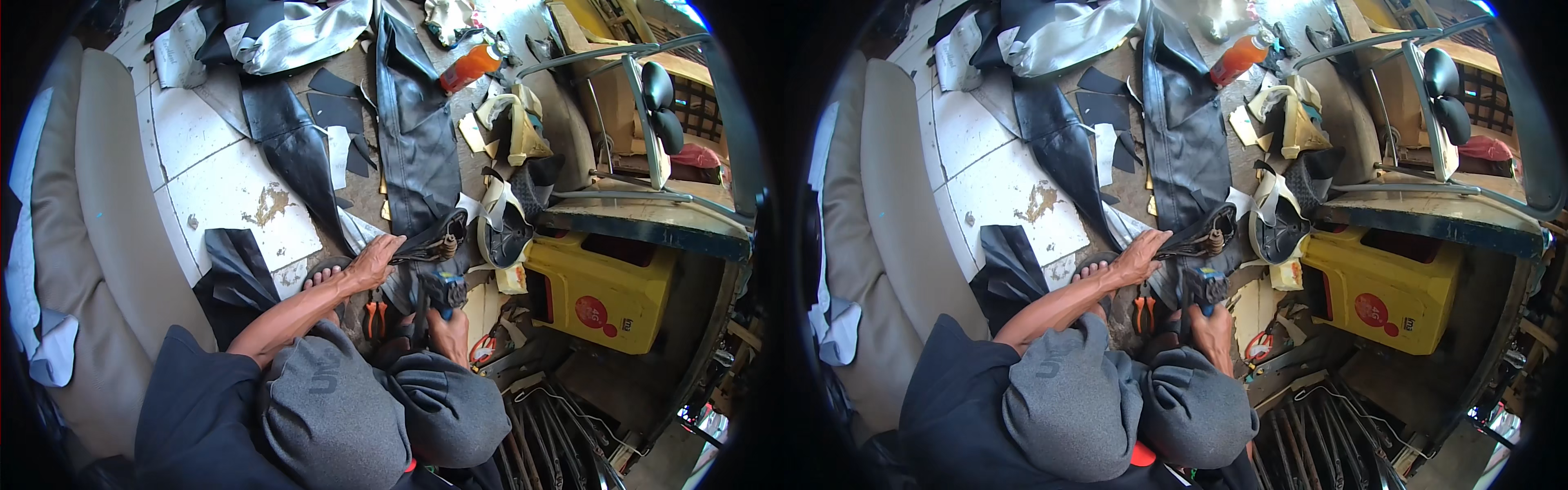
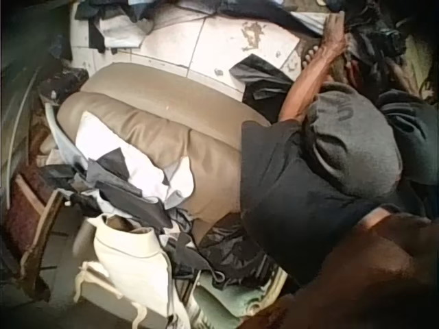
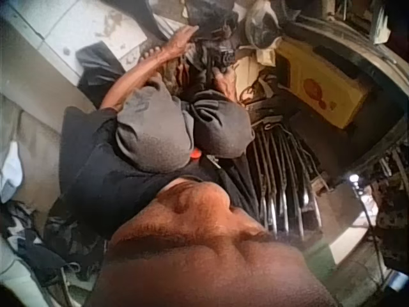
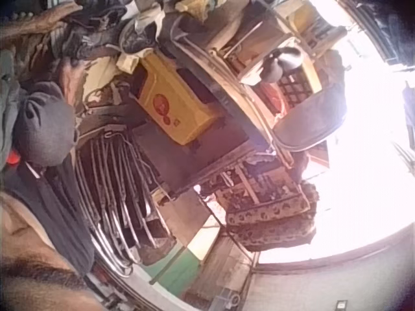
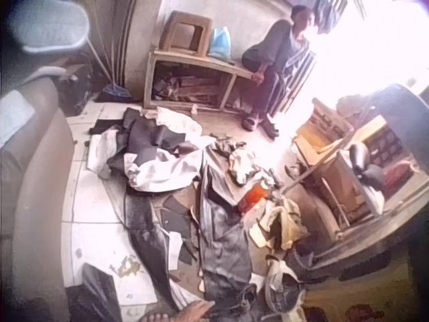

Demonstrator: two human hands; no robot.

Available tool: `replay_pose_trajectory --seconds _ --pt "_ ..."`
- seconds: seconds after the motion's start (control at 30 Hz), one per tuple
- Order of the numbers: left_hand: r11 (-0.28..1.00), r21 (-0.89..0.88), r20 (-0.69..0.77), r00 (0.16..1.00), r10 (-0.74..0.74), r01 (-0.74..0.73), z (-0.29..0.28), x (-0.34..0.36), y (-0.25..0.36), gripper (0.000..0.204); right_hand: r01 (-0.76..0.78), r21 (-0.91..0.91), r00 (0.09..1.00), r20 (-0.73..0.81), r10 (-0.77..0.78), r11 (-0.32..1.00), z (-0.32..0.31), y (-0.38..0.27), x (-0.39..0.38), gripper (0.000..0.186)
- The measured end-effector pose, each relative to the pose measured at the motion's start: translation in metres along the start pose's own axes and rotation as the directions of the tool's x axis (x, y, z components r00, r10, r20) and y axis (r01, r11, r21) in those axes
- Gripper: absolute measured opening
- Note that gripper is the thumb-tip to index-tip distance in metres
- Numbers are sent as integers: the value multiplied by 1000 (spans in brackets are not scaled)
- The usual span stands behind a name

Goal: The person reupholsters a bicycle seat by stretching black fabric over the foam and frame, securing it with a pneumatic stapler, and trimming the excess fabric with scissors.

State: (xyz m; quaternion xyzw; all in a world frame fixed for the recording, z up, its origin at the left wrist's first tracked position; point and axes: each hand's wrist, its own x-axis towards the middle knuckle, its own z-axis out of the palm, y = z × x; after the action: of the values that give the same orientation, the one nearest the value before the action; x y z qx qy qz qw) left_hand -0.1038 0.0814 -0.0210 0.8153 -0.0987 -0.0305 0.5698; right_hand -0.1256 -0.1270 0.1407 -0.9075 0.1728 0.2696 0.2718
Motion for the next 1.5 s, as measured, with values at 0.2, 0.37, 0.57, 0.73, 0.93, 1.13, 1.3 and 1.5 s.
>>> replay_pose_trajectory --seconds 0.2,0.37,0.57,0.73,0.93,1.13,1.3,1.5 --pt "999 28 6 999 -35 34 -5 -5 -3 76 -191 -88 980 44 195 978 17 65 -24 47" --pt "981 153 23 992 -121 116 0 6 10 75 -191 -296 968 -213 130 936 122 107 3 47" --pt "949 117 39 954 -298 291 -3 26 15 73 -234 -368 897 -440 53 900 172 128 33 48" --pt "872 -239 -82 886 -456 426 8 30 16 72 -268 -360 949 -256 182 894 169 114 34 50" --pt "799 -369 -190 803 -564 474 51 44 13 67 -260 -362 941 -302 151 895 166 128 35 48" --pt "841 -287 -247 813 -527 458 46 41 -13 61 -114 -118 965 -251 82 986 49 166 37 46" --pt "451 -725 149 758 -635 520 22 45 -13 43 -75 -74 970 -238 55 994 28 146 36 39" --pt "449 -601 265 695 -668 661 14 61 11 46 202 242 976 -131 -174 949 3 42 29 40"
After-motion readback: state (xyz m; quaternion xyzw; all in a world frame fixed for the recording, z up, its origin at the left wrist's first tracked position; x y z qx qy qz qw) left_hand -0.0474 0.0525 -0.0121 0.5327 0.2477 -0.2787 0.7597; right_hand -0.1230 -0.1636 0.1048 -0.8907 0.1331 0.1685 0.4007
